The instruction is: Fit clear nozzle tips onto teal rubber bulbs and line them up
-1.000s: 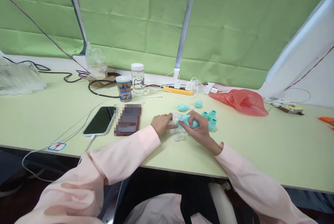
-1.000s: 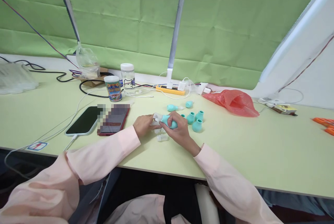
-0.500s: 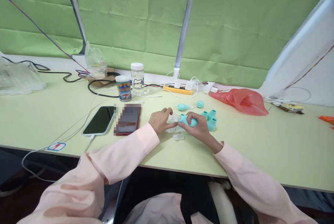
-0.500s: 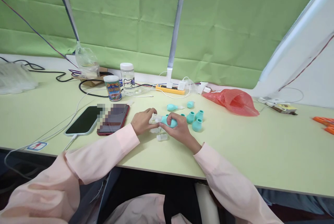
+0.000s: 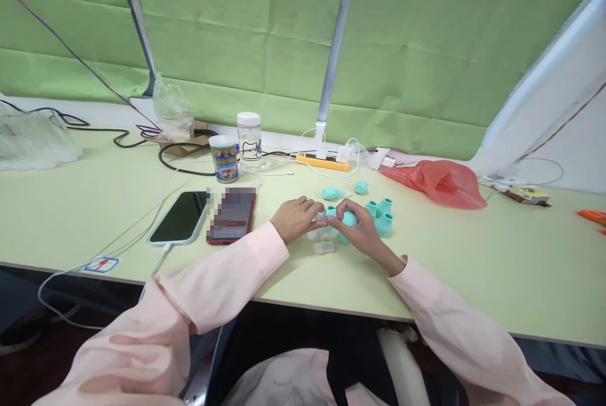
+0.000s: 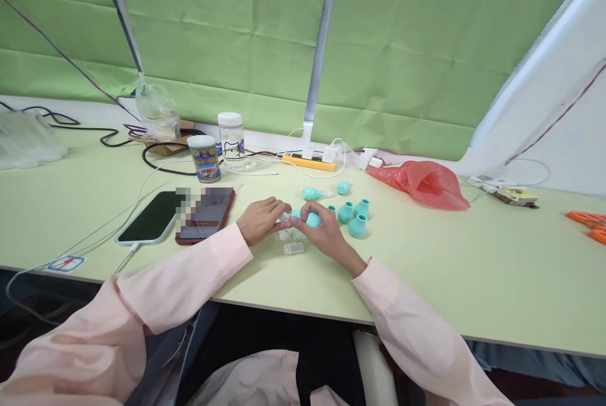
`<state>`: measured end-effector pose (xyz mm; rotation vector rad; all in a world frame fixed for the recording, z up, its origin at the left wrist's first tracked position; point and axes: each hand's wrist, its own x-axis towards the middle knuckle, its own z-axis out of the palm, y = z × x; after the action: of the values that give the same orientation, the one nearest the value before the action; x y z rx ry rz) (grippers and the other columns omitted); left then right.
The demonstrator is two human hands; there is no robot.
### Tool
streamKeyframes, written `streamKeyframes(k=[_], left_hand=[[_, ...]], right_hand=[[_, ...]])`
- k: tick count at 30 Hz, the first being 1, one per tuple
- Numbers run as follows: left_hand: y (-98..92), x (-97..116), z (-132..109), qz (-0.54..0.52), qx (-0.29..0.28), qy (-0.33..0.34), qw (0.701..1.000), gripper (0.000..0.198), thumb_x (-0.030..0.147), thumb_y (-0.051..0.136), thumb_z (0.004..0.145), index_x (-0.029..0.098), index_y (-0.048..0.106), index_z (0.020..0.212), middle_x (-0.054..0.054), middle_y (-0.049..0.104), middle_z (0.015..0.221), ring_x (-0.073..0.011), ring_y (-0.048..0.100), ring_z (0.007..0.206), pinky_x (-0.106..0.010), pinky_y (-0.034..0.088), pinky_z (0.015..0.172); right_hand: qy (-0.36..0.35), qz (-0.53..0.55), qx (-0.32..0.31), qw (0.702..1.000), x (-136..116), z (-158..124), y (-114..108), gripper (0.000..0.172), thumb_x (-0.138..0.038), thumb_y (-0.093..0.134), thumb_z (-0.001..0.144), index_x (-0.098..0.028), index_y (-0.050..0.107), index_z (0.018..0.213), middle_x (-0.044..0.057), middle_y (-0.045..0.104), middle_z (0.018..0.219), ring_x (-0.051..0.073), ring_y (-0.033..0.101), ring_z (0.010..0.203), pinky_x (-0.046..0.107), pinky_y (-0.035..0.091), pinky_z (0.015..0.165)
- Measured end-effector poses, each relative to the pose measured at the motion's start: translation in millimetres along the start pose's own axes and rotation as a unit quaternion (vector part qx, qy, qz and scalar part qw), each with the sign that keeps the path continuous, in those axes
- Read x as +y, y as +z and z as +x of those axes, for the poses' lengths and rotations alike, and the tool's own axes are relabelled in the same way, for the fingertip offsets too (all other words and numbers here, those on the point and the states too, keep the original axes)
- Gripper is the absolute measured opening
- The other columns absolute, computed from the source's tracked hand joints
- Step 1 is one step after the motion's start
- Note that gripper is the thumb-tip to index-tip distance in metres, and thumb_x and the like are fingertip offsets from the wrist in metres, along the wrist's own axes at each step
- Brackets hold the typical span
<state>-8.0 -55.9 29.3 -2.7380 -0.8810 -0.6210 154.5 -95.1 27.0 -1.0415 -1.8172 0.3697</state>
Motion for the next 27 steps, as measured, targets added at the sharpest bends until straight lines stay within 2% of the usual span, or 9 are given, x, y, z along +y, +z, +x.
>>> streamKeyframes(k=[4,7,10,12,15,19,23,25,27], left_hand=[[2.2,1,-3,-0.053,0.016,0.006,0.998,0.043,0.048,0.019,0.080,0.014,0.047,0.081,-0.008,0.053,0.073,-0.0158,0.049,0.070,-0.026,0.035,0.061],[4.0,3,-6,-0.124,0.046,-0.006,0.991,0.041,0.042,0.017,0.081,0.015,0.047,0.072,-0.004,0.050,0.061,-0.0124,0.045,0.056,-0.023,0.032,0.054],[4.4,5,-7,-0.214,0.072,-0.041,0.973,0.040,0.035,0.016,0.082,0.016,0.045,0.061,0.001,0.040,0.047,-0.0090,0.035,0.044,-0.022,0.028,0.049],[4.1,8,-6,-0.295,0.082,-0.085,0.948,0.041,0.034,0.016,0.081,0.016,0.042,0.055,0.002,0.036,0.043,-0.0076,0.032,0.041,-0.022,0.027,0.047],[4.3,14,-2,-0.454,0.066,-0.157,0.874,0.042,0.038,0.018,0.079,0.015,0.040,0.052,0.004,0.033,0.040,-0.0064,0.030,0.038,-0.021,0.025,0.043],[5.2,18,4,-0.648,-0.027,-0.199,0.734,0.042,0.042,0.024,0.077,0.016,0.033,0.045,0.005,0.025,0.034,-0.0043,0.020,0.031,-0.020,0.015,0.035],[2.4,9,7,-0.761,-0.111,-0.207,0.605,0.046,0.042,0.023,0.077,0.018,0.027,0.039,0.006,0.013,0.029,-0.0044,0.015,0.026,-0.020,0.013,0.032],[-0.1,2,7,-0.783,-0.090,-0.212,0.578,0.048,0.046,0.024,0.077,0.017,0.027,0.039,0.007,0.011,0.029,-0.0040,0.015,0.026,-0.019,0.012,0.032],[-2.0,-3,7,-0.782,-0.053,-0.221,0.581,0.049,0.052,0.026,0.075,0.016,0.030,0.041,0.006,0.016,0.029,-0.0036,0.017,0.027,-0.018,0.013,0.032]], right_hand=[[0.015,0.045,-0.026,0.999,-4,0,-2,0.024,-0.034,0.055,0.066,-0.019,0.038,0.062,-0.004,0.040,0.058,0.008,0.038,0.052,0.021,0.032,0.048],[0.035,0.090,-0.056,0.994,-6,-1,-1,0.025,-0.034,0.055,0.066,-0.019,0.036,0.062,-0.004,0.039,0.058,0.007,0.036,0.048,0.020,0.030,0.043],[0.057,0.132,-0.091,0.985,-7,-1,0,0.026,-0.035,0.055,0.067,-0.019,0.034,0.062,-0.004,0.042,0.059,0.006,0.036,0.045,0.019,0.029,0.039],[0.076,0.165,-0.109,0.977,-8,0,0,0.027,-0.036,0.054,0.067,-0.020,0.033,0.063,-0.004,0.044,0.059,0.006,0.036,0.043,0.019,0.028,0.036],[0.101,0.215,-0.129,0.963,-11,1,-1,0.029,-0.038,0.054,0.066,-0.021,0.031,0.064,-0.004,0.045,0.056,0.006,0.037,0.040,0.018,0.026,0.032],[0.115,0.257,-0.157,0.947,-13,0,-3,0.030,-0.039,0.055,0.066,-0.021,0.031,0.064,-0.004,0.048,0.056,0.008,0.043,0.043,0.017,0.026,0.031],[0.109,0.271,-0.173,0.941,-7,1,-11,0.031,-0.036,0.057,0.065,-0.020,0.030,0.062,-0.004,0.047,0.057,0.005,0.039,0.041,0.017,0.025,0.033],[0.106,0.282,-0.149,0.942,-3,4,-19,0.031,-0.035,0.057,0.064,-0.020,0.030,0.063,-0.005,0.046,0.056,0.005,0.037,0.040,0.016,0.024,0.033],[0.103,0.297,-0.099,0.944,1,9,-31,0.028,-0.035,0.055,0.065,-0.022,0.030,0.070,-0.005,0.048,0.057,0.005,0.037,0.039,0.017,0.024,0.034]])
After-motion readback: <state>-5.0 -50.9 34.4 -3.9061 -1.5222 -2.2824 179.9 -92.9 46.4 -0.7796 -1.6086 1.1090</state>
